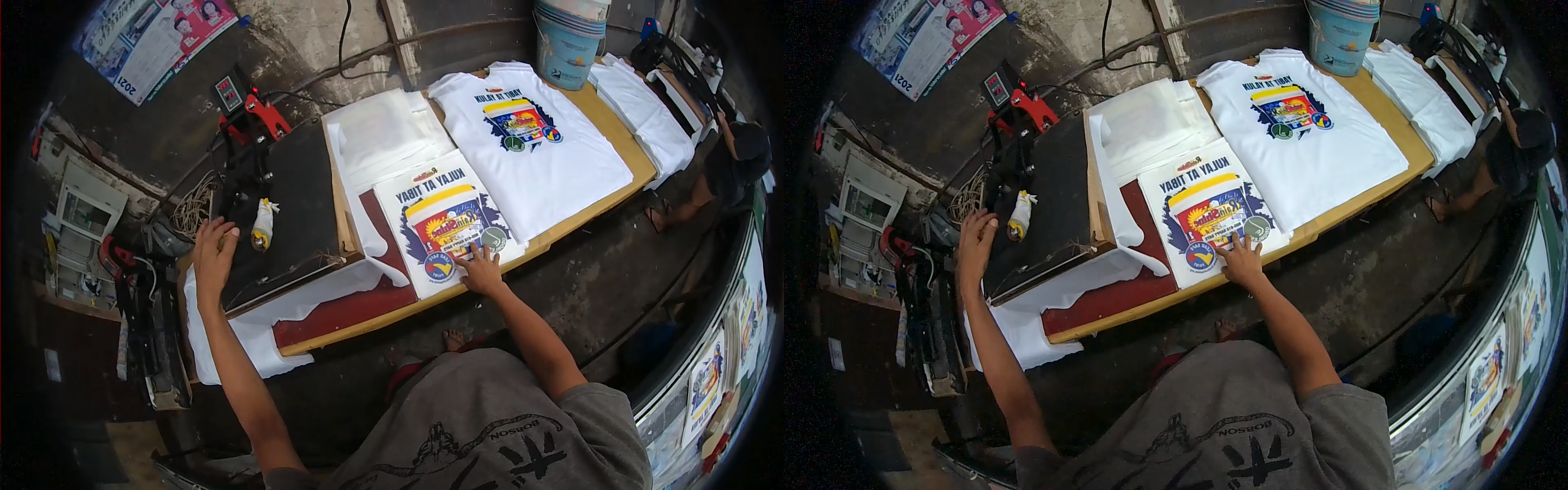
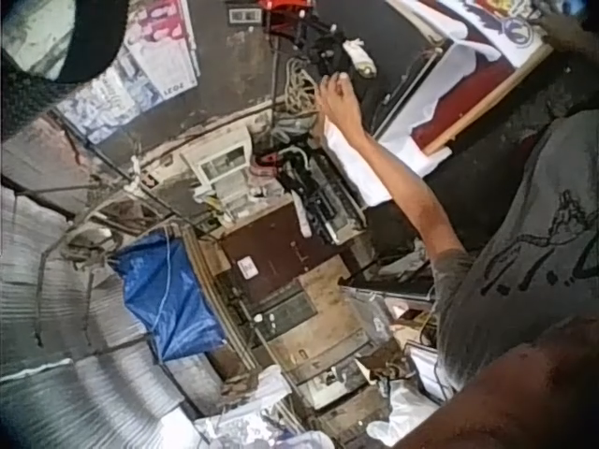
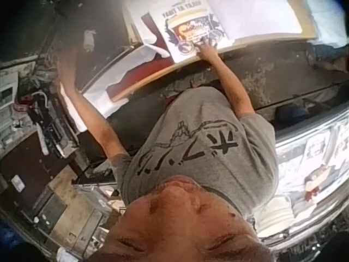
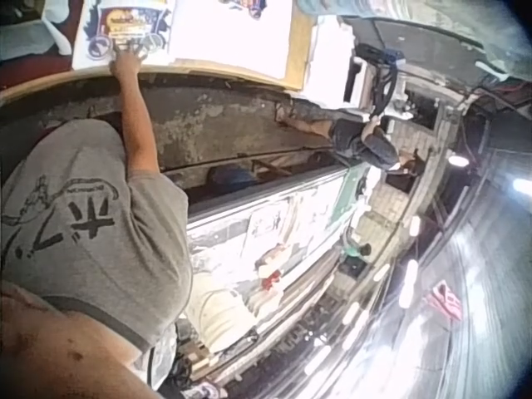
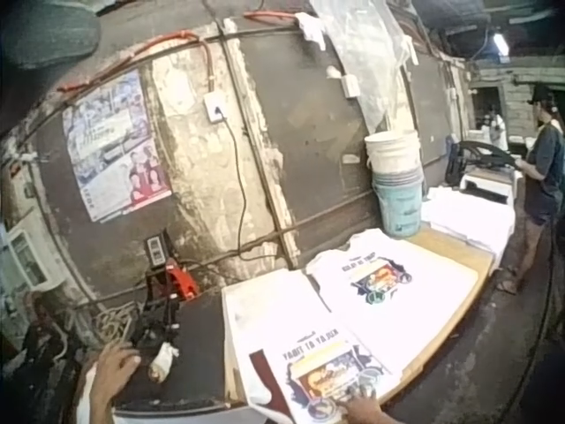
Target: The recorder is using a heat press machine to apply printed designs onto white t-shirts in a workshop setting.
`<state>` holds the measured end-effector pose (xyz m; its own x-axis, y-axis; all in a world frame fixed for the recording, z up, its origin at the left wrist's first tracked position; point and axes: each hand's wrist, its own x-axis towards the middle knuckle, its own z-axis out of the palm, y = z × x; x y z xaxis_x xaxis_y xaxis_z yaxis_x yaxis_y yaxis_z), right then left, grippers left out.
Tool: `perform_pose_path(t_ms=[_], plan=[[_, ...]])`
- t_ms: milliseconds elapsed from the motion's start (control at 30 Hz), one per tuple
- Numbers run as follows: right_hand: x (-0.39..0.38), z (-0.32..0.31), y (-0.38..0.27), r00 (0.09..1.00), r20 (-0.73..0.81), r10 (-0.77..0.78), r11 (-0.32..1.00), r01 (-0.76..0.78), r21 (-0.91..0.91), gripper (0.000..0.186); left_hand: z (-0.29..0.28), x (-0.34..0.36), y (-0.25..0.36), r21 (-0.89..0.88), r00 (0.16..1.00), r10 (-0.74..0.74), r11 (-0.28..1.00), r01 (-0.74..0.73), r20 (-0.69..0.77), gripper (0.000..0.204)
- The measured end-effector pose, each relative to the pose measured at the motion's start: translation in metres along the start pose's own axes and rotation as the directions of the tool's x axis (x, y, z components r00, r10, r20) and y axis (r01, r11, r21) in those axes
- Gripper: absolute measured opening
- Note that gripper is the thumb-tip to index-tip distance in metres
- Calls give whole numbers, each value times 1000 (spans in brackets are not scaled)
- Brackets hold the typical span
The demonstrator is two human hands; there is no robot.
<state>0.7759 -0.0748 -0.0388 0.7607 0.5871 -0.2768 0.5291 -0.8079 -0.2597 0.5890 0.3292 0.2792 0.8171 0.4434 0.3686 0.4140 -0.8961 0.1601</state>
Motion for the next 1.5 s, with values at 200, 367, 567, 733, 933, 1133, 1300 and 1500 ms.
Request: perform_pose_path(t_ms=[200,367,567,733,933,1133,1300,1500], plan=[[8,5,2,998,42,35,999,-35,-1,59,10,20,-3,-190,976,74,975,-115,-206,24],[11,-5,-1,995,92,33,998,-37,52,57,19,24,-5,-254,991,-86,965,57,-105,23],[28,-9,-26,997,-43,-62,992,56,-111,49,20,20,1,-254,975,-198,953,167,-104,26],[40,-1,-65,885,-173,-431,901,433,-30,48,18,19,8,-171,966,-231,963,210,-114,29],[36,-9,-92,919,107,-380,919,388,-65,56,15,18,10,-141,958,-279,953,267,-72,31],[38,-1,-94,938,81,-337,935,343,-94,56,15,18,11,-166,948,-312,940,299,-60,30],[39,1,-92,933,50,-356,928,359,-95,57,15,17,11,-182,951,-302,940,288,-59,30],[43,2,-90,935,44,-351,932,353,-83,57,15,18,15,-198,950,-305,937,288,-64,29]])
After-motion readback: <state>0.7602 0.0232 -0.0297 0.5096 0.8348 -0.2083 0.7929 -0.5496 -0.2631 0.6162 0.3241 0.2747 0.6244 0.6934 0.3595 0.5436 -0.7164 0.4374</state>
